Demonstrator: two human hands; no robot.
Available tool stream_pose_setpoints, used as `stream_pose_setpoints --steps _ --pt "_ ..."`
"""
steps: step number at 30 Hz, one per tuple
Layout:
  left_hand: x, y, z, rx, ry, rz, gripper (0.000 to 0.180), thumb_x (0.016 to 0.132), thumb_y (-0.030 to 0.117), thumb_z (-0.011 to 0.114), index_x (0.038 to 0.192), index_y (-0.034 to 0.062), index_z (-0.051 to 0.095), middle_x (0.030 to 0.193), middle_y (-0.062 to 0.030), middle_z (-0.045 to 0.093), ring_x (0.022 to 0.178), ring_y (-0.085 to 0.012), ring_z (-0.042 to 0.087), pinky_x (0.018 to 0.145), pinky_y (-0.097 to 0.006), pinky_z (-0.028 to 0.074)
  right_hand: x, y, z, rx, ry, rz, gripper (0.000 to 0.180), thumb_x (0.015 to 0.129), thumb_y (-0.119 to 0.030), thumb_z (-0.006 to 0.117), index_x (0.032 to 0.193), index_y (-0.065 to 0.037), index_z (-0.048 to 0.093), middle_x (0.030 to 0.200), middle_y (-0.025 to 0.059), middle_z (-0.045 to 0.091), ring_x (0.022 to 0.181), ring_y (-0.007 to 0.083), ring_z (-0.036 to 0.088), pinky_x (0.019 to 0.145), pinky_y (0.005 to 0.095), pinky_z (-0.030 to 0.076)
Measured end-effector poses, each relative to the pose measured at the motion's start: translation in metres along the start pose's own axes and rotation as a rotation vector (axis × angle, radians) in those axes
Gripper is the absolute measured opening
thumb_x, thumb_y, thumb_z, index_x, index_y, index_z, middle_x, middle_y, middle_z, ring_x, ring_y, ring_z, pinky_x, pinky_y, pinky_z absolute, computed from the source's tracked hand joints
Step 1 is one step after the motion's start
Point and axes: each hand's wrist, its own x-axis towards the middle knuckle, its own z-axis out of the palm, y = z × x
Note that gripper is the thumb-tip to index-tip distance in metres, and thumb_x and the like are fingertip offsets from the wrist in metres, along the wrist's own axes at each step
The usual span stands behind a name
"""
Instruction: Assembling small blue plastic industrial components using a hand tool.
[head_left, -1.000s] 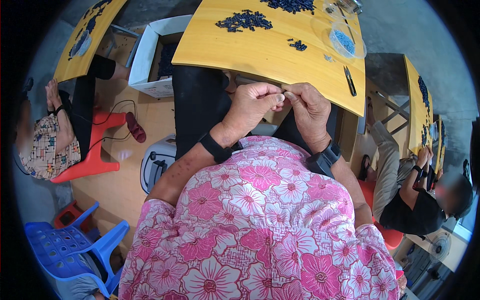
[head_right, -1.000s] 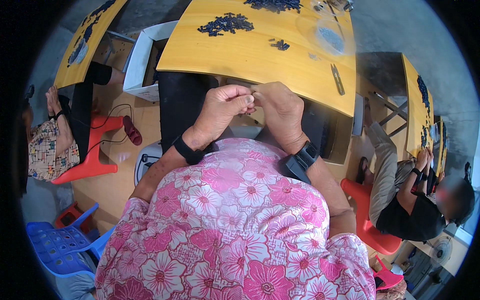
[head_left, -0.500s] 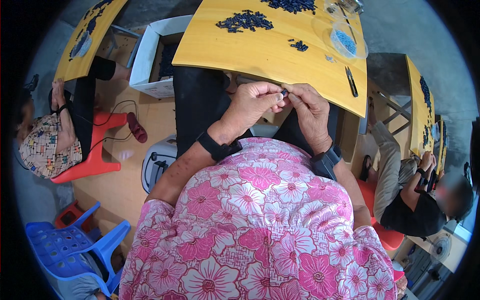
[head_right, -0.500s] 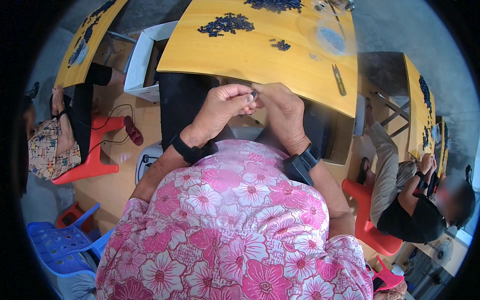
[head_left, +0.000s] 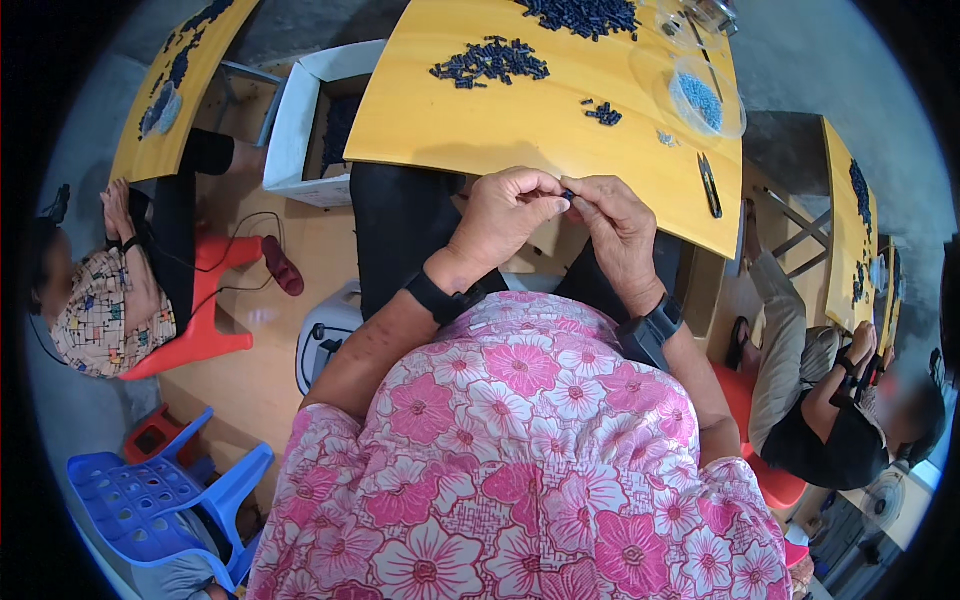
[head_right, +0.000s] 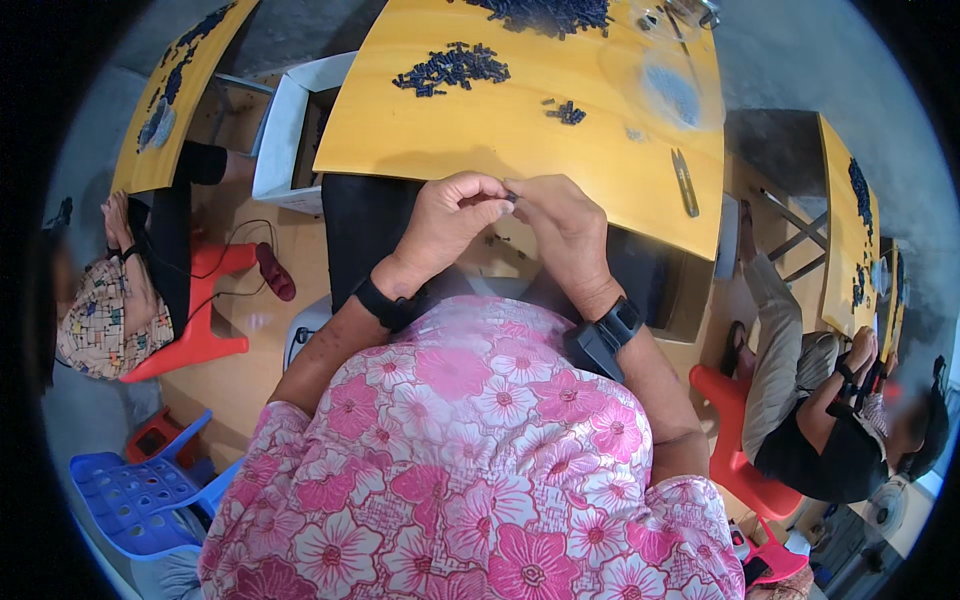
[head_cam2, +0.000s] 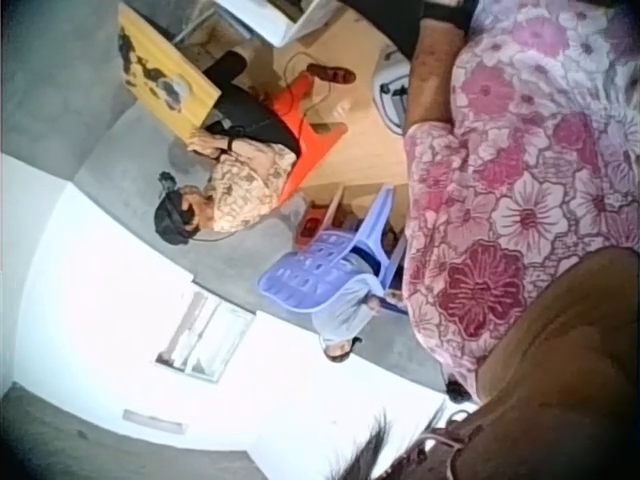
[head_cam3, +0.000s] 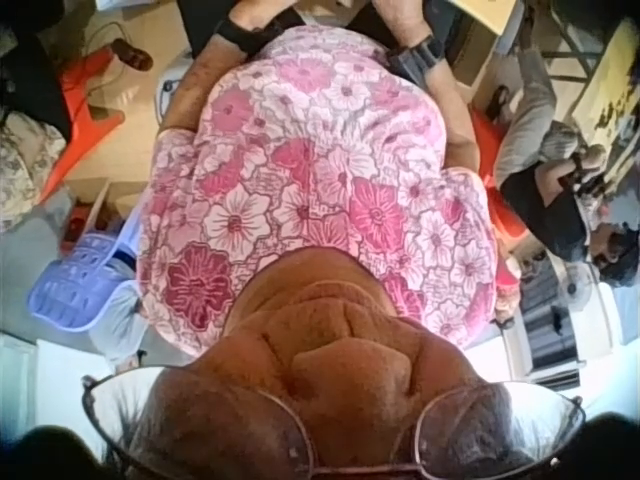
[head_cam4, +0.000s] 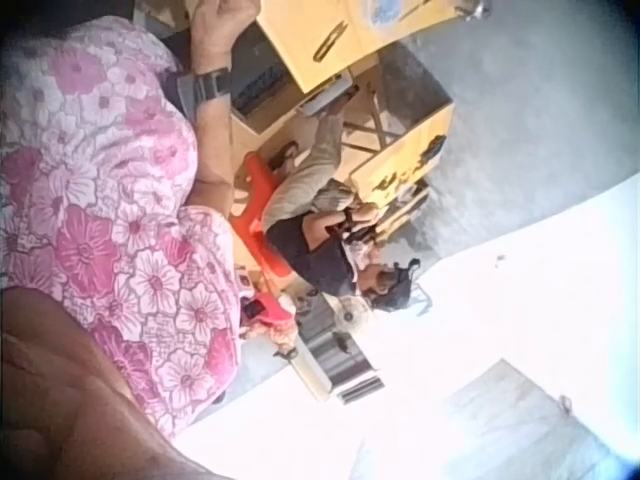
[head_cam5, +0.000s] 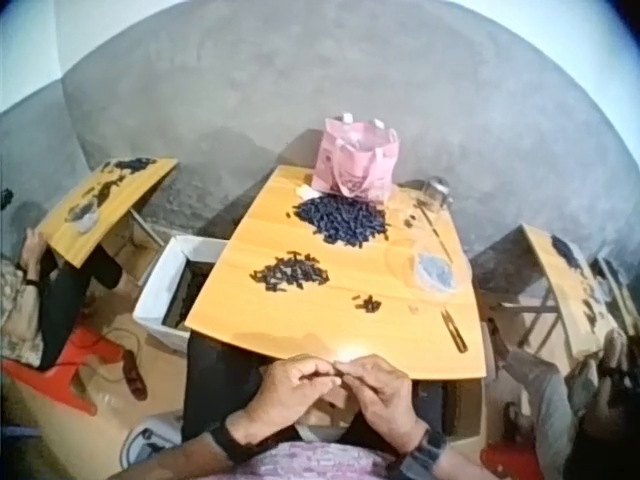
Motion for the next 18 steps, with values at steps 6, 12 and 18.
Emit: stream_pose_setpoints --steps 6,12,18 --pt "0.025 0.007 -0.010 0.396 0.081 0.089 0.006 0.078 0.005 0.068 0.082 0.0001 0.066 0.075 -0.0042 0.065 0.069 -0.0104 0.060 0.066 -0.024 0.048 0.026 0.018 -0.002 -0.168 -0.036 -0.094 0.024 0.081 0.003 0.062 0.103 -0.003 0.068 0.091 0.0116 0.067 0.081 0.0217 0.065 0.074 0.0296 0.052" --pt "0.046 -0.005 -0.024 0.660 0.142 0.279 0.008 0.073 0.007 0.070 0.079 0.0033 0.067 0.072 -0.0087 0.063 0.069 -0.0230 0.058 0.065 -0.033 0.047 0.045 0.038 0.005 -0.120 -0.085 0.015 0.023 0.081 0.002 0.062 0.103 -0.004 0.067 0.092 0.0123 0.067 0.082 0.0219 0.065 0.075 0.0296 0.051" --pt "0.053 -0.015 -0.032 0.719 0.154 0.322 0.008 0.070 0.009 0.072 0.075 0.0056 0.067 0.071 -0.0058 0.062 0.071 -0.0248 0.057 0.066 -0.035 0.047 0.052 0.050 0.010 -0.063 -0.104 0.090 0.020 0.082 0.001 0.062 0.101 -0.003 0.069 0.092 0.0102 0.068 0.079 0.0185 0.065 0.074 0.0275 0.052"
